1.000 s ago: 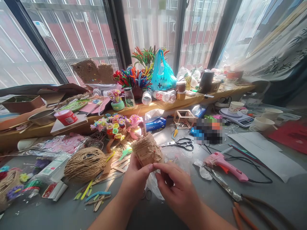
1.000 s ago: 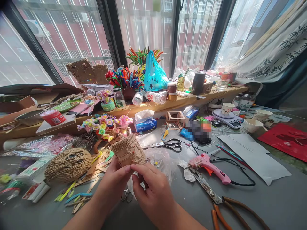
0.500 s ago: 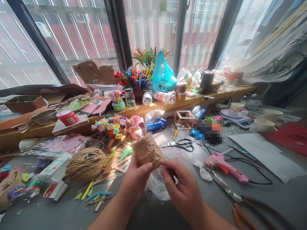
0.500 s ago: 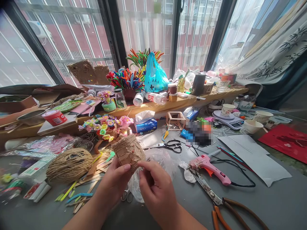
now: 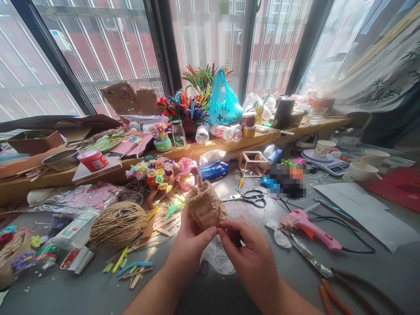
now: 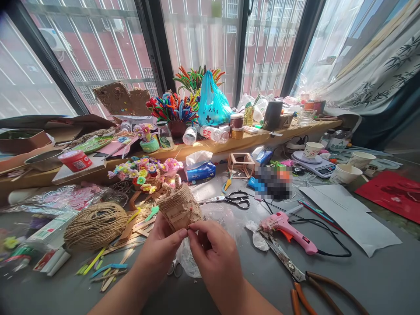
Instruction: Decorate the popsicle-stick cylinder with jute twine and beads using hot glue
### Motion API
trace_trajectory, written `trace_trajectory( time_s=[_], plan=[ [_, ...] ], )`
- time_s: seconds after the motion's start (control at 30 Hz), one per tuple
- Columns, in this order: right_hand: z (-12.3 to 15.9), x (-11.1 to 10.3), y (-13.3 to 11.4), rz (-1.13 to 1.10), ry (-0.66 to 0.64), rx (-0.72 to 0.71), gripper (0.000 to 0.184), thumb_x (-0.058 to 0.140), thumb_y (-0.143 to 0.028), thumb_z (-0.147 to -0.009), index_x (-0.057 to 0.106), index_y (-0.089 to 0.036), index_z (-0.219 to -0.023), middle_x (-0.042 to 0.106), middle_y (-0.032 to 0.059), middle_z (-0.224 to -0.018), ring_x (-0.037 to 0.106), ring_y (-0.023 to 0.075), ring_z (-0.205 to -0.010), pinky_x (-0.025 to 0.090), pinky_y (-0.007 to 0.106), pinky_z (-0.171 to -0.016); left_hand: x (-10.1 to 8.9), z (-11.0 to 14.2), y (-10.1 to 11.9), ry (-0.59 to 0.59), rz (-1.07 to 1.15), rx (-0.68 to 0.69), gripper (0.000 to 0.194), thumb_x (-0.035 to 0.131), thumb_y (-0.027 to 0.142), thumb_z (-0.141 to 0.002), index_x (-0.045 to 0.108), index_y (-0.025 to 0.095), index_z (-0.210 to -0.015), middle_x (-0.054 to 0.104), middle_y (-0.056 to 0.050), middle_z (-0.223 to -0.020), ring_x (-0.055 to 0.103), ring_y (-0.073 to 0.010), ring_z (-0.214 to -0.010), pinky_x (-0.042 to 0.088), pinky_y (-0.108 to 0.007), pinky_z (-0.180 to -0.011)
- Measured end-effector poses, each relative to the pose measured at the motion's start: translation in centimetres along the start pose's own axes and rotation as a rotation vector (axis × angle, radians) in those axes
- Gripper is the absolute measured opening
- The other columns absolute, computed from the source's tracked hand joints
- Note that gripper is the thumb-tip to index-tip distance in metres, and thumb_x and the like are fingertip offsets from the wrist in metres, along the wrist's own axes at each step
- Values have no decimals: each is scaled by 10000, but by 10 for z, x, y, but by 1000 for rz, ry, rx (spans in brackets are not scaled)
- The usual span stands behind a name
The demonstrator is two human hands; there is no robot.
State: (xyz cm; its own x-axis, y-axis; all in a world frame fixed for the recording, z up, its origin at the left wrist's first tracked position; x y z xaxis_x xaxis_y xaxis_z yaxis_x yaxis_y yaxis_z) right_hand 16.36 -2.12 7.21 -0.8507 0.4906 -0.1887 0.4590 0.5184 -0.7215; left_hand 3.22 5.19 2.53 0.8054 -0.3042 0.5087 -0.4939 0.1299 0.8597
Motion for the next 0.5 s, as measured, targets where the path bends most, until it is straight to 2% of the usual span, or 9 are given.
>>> trace_trajectory(
  time_s=[0.2,0.4,0.5],
  plan=[
    [1,-1,0,1,17,7,118,688,-144,-946,733,-252,-931,675,-48,-711,612,110,-570,523,191,-543,3,2,2,-5,-6,4,723,923,219,-759,566,273,-1385,797,-108,-1271,754,-325,-1181,544,-488,-1100],
    [-1,-1,2,21,13,32,90,679,-175,-955,741,-236,-929,704,-28,-720,624,125,-563,540,204,-543,2,2,1,18,-10,6,856,954,205,-721,512,302,-1447,803,-99,-1244,763,-327,-1162,564,-481,-1072],
    [-2,-1,3,47,5,27,96,669,-183,-957,737,-236,-916,698,-29,-715,619,123,-566,540,204,-554,0,1,-1,28,-24,14,849,954,192,-719,514,302,-1437,806,-91,-1216,766,-320,-1157,573,-464,-1051]
  ],
)
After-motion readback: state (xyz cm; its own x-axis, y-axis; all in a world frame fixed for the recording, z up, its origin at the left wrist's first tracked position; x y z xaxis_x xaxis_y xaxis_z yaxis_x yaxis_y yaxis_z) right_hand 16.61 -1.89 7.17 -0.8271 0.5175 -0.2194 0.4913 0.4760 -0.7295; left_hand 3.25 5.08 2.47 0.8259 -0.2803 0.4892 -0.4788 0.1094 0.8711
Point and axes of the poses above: each hand's wrist, its own z-axis away from the middle knuckle, its own x-axis out of the palm, y = z × x, the point moved 9 cm from there along -z, towards the middle knuckle
